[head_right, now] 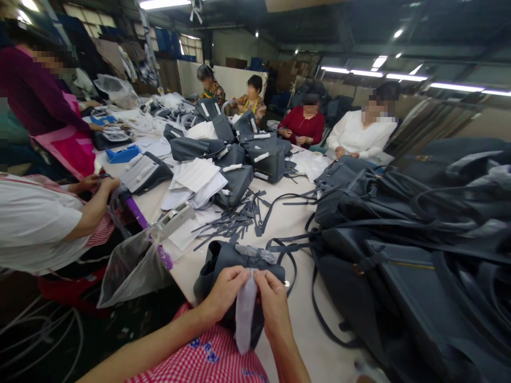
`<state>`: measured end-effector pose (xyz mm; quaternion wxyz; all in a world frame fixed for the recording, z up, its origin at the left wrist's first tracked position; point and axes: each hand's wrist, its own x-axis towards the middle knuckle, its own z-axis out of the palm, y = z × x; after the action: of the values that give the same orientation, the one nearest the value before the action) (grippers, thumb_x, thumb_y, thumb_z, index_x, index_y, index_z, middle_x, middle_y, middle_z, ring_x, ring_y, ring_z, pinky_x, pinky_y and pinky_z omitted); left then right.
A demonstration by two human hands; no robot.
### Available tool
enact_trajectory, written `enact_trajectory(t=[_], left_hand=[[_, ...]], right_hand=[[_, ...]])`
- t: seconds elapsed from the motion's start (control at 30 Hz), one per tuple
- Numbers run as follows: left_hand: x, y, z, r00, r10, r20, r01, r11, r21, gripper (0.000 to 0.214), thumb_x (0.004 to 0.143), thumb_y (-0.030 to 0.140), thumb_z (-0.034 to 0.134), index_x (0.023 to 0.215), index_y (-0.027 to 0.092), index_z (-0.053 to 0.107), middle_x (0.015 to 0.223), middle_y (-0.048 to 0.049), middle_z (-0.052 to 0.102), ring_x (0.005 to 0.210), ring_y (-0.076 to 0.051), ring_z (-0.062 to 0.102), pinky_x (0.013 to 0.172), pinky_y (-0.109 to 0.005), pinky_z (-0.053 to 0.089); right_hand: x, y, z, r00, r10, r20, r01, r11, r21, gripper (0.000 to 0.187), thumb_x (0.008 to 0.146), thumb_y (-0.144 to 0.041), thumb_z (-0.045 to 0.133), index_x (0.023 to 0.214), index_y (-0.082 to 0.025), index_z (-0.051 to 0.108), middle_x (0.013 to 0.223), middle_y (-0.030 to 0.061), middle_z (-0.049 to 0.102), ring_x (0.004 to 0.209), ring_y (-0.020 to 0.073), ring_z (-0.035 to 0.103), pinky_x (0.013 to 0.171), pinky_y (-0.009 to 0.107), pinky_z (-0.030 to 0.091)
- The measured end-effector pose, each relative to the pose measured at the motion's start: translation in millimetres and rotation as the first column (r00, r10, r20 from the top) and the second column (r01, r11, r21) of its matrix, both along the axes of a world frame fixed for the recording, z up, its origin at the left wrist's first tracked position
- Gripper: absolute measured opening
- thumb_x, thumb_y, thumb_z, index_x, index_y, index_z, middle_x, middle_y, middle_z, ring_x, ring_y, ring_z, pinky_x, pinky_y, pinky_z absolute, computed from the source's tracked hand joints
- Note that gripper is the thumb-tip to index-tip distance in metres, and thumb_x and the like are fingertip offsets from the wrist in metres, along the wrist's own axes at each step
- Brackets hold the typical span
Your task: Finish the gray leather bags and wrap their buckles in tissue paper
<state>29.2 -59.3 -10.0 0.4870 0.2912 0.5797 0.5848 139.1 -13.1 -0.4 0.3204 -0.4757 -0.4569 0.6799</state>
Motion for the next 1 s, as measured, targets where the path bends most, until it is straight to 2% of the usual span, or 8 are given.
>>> enact_trajectory(t=[0.1, 0.27, 0.37, 0.47, 0.6, 0.7, 0.87, 1.0], left_hand=[[-3.7, 3.3, -6.6, 0.993, 0.092, -0.077, -0.089, 0.995, 0.032, 0.028, 0.075, 0.036, 0.058, 0.060, 0.019, 0.042, 0.057, 0.0064, 0.040, 0.055, -0.010, 0.037, 0.053, -0.023, 0.031], [-9.7, 0.1, -5.7, 0.941, 0.221, -0.255, -0.190, 0.972, 0.139, 0.014, 0.074, 0.019, 0.060, 0.071, 0.020, 0.046, 0.065, 0.0062, 0.043, 0.060, -0.011, 0.043, 0.058, -0.023, 0.036], [-12.1, -6.1, 1.1, 0.851, 0.237, -0.468, -0.139, 0.962, 0.234, 0.009, 0.076, 0.013, 0.056, 0.070, 0.018, 0.053, 0.074, 0.0015, 0.049, 0.072, -0.013, 0.050, 0.067, -0.025, 0.040], [-12.9, -11.7, 7.3, 0.801, 0.166, -0.575, -0.022, 0.968, 0.249, 0.017, 0.083, 0.013, 0.050, 0.073, 0.018, 0.062, 0.080, -0.0031, 0.056, 0.080, -0.016, 0.055, 0.075, -0.027, 0.042], [-9.5, -15.5, 10.6, 0.816, 0.066, -0.574, 0.033, 0.987, 0.159, 0.021, 0.086, 0.016, 0.049, 0.083, 0.018, 0.069, 0.079, -0.0038, 0.063, 0.077, -0.017, 0.058, 0.073, -0.028, 0.043], [-5.0, -14.7, 7.9, 0.855, 0.097, -0.510, -0.020, 0.988, 0.154, 0.014, 0.082, 0.017, 0.054, 0.081, 0.018, 0.068, 0.078, -0.0027, 0.064, 0.077, -0.017, 0.059, 0.070, -0.026, 0.043], [0.7, -12.8, 3.4, 0.911, 0.156, -0.382, -0.098, 0.981, 0.169, 0.008, 0.080, 0.018, 0.056, 0.078, 0.017, 0.065, 0.075, -0.0016, 0.063, 0.073, -0.016, 0.059, 0.068, -0.025, 0.044], [2.2, -14.6, 7.2, 0.932, 0.138, -0.336, -0.085, 0.982, 0.167, 0.007, 0.079, 0.018, 0.058, 0.075, 0.017, 0.064, 0.073, -0.0014, 0.063, 0.071, -0.015, 0.058, 0.067, -0.025, 0.044]], right_hand=[[-1.3, -0.3, -2.3, 0.999, 0.038, 0.017, -0.039, 0.997, 0.066, 0.040, 0.065, -0.053, 0.076, 0.059, -0.018, 0.058, 0.054, -0.0056, 0.046, 0.050, 0.0085, 0.039, 0.045, 0.020, 0.033], [-2.1, -3.3, -6.3, 0.999, 0.043, 0.011, -0.044, 0.997, 0.065, 0.036, 0.063, -0.050, 0.079, 0.067, -0.018, 0.064, 0.058, -0.0041, 0.054, 0.053, 0.0091, 0.045, 0.047, 0.019, 0.037], [-2.4, -5.1, -6.2, 0.999, 0.044, 0.012, -0.045, 0.995, 0.089, 0.037, 0.062, -0.050, 0.080, 0.074, -0.018, 0.067, 0.060, -0.0030, 0.058, 0.055, 0.0104, 0.049, 0.048, 0.019, 0.039], [-2.2, -5.8, -6.4, 0.998, 0.056, 0.002, -0.056, 0.992, 0.112, 0.038, 0.063, -0.051, 0.079, 0.077, -0.017, 0.068, 0.061, -0.0028, 0.060, 0.054, 0.0101, 0.050, 0.049, 0.019, 0.039], [-2.6, -5.5, -9.9, 0.999, 0.041, -0.006, -0.040, 0.990, 0.132, 0.039, 0.064, -0.052, 0.078, 0.079, -0.018, 0.065, 0.063, -0.0013, 0.064, 0.055, 0.0126, 0.054, 0.050, 0.021, 0.042], [-3.7, -5.6, -12.2, 1.000, -0.021, 0.015, 0.019, 0.989, 0.149, 0.038, 0.063, -0.052, 0.077, 0.075, -0.021, 0.059, 0.057, -0.0031, 0.061, 0.054, 0.0151, 0.056, 0.049, 0.023, 0.042], [-1.6, -8.3, -8.6, 0.977, -0.097, 0.190, 0.024, 0.935, 0.353, 0.027, 0.070, -0.046, 0.071, 0.071, -0.020, 0.067, 0.067, -0.0001, 0.067, 0.064, 0.0178, 0.059, 0.063, 0.027, 0.046], [-0.2, -12.0, -2.8, 0.990, -0.041, 0.135, 0.008, 0.972, 0.235, 0.032, 0.072, -0.049, 0.070, 0.080, -0.019, 0.074, 0.079, 0.0043, 0.073, 0.077, 0.0224, 0.062, 0.072, 0.030, 0.047]])
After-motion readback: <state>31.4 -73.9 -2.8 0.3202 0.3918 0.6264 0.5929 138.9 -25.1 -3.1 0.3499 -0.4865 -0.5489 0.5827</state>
